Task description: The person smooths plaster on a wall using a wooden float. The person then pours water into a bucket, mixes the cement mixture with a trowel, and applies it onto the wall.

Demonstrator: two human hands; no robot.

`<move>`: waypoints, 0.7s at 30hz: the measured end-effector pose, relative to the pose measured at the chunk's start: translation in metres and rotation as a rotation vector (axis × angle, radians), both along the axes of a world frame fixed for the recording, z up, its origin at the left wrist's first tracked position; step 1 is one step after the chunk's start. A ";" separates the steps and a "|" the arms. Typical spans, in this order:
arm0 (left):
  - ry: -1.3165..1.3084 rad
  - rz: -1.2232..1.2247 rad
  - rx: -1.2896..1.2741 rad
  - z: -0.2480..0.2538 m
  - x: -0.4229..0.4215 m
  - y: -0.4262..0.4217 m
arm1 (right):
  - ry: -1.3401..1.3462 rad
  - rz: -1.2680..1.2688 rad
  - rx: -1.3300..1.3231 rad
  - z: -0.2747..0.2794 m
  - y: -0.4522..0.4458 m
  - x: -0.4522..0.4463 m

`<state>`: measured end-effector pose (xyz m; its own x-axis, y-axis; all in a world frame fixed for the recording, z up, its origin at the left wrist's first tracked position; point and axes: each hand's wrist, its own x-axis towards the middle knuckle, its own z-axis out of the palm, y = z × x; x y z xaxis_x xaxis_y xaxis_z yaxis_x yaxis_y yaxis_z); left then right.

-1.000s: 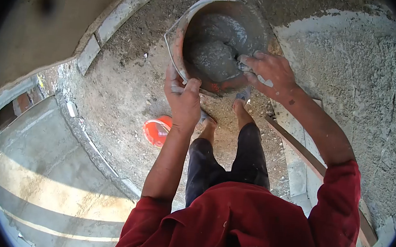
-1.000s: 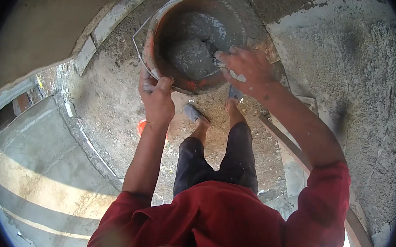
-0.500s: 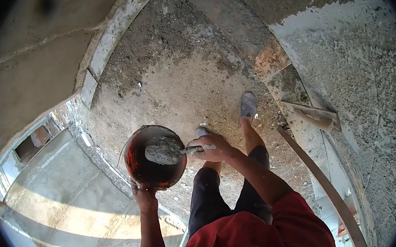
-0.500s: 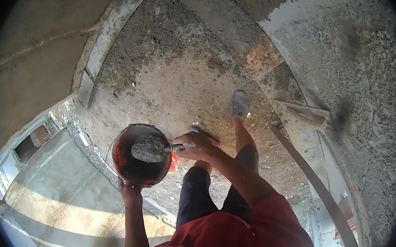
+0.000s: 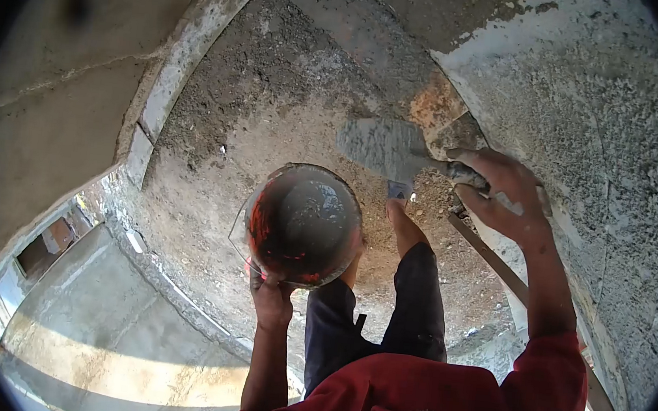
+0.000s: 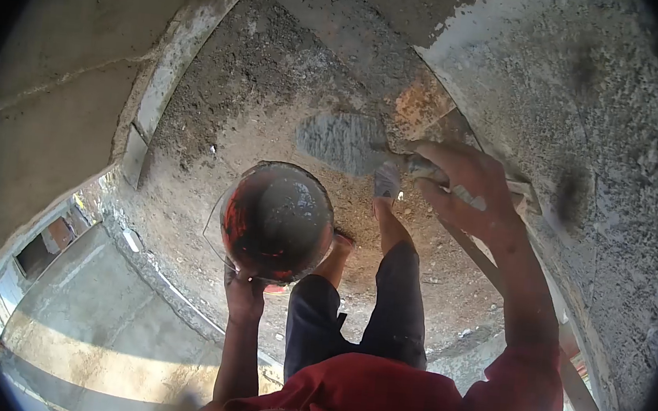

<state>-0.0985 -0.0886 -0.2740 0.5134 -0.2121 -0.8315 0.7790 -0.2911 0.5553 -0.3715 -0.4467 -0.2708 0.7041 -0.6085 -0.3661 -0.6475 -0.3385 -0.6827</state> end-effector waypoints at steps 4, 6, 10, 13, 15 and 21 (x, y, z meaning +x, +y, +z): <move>-0.155 -0.091 -0.166 0.043 -0.009 -0.029 | 0.054 0.352 -0.197 0.049 0.065 0.056; -0.196 -0.112 -0.243 0.082 -0.015 -0.043 | 0.194 0.456 -0.224 0.045 0.112 0.089; -0.330 -0.172 -0.251 0.140 -0.004 -0.029 | 0.091 0.529 -0.560 0.156 0.133 0.117; -0.498 -0.173 -0.319 0.192 0.007 -0.013 | 0.112 0.476 -0.833 0.246 0.118 0.130; -0.617 -0.197 -0.384 0.219 0.017 0.000 | 0.266 0.531 -0.894 0.269 0.123 0.143; -0.856 -0.159 -0.487 0.291 0.053 0.057 | 0.180 0.519 -0.489 0.271 0.197 0.190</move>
